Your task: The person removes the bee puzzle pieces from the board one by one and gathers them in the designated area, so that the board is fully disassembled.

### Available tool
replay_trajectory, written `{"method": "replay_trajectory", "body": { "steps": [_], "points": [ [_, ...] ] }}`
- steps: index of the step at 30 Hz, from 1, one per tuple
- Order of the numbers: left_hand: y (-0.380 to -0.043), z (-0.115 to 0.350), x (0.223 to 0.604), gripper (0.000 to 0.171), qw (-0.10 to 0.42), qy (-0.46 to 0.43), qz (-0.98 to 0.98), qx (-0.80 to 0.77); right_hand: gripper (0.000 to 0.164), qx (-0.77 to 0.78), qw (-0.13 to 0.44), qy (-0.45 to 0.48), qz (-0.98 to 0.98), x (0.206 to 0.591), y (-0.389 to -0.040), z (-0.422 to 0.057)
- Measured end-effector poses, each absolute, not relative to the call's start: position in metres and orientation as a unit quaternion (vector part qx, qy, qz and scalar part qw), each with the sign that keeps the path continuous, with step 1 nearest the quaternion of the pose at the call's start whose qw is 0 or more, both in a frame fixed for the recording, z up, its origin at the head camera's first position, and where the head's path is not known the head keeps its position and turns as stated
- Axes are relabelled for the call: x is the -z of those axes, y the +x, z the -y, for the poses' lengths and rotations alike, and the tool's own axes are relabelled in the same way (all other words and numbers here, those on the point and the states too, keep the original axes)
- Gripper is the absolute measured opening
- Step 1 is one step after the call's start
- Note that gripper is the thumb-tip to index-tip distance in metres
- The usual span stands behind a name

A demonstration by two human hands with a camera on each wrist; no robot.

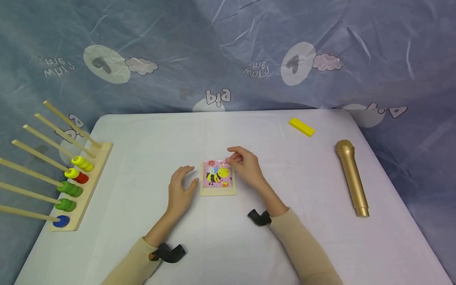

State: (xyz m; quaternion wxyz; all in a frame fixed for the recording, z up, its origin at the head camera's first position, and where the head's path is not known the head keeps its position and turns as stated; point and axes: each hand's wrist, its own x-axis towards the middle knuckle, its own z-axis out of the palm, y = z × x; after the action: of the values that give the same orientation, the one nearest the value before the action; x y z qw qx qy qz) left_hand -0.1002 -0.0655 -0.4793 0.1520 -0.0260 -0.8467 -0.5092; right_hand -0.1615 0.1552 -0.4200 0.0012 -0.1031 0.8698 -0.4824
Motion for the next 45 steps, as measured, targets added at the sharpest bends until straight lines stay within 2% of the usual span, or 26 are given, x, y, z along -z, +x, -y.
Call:
{"method": "replay_trajectory", "body": {
  "steps": [8,19,33,45],
  "points": [
    [-0.103,0.058,0.483,0.032,0.141,-0.028,0.882,0.448,0.034,0.51,0.046,-0.115,-0.851,0.425,-0.171,-0.126],
    [-0.1,0.057,0.489,0.033,0.12,-0.054,0.926,0.355,0.034,0.547,0.071,-0.101,-0.828,0.434,-0.174,-0.111],
    [-0.1,0.057,0.489,0.033,0.11,-0.059,0.936,0.329,0.029,0.472,0.027,-0.149,-0.869,0.455,-0.172,-0.103],
    [-0.1,0.058,0.488,0.033,0.111,-0.06,0.936,0.328,0.029,0.385,-0.019,-0.15,-0.911,0.463,-0.17,-0.095]
  ]
}}
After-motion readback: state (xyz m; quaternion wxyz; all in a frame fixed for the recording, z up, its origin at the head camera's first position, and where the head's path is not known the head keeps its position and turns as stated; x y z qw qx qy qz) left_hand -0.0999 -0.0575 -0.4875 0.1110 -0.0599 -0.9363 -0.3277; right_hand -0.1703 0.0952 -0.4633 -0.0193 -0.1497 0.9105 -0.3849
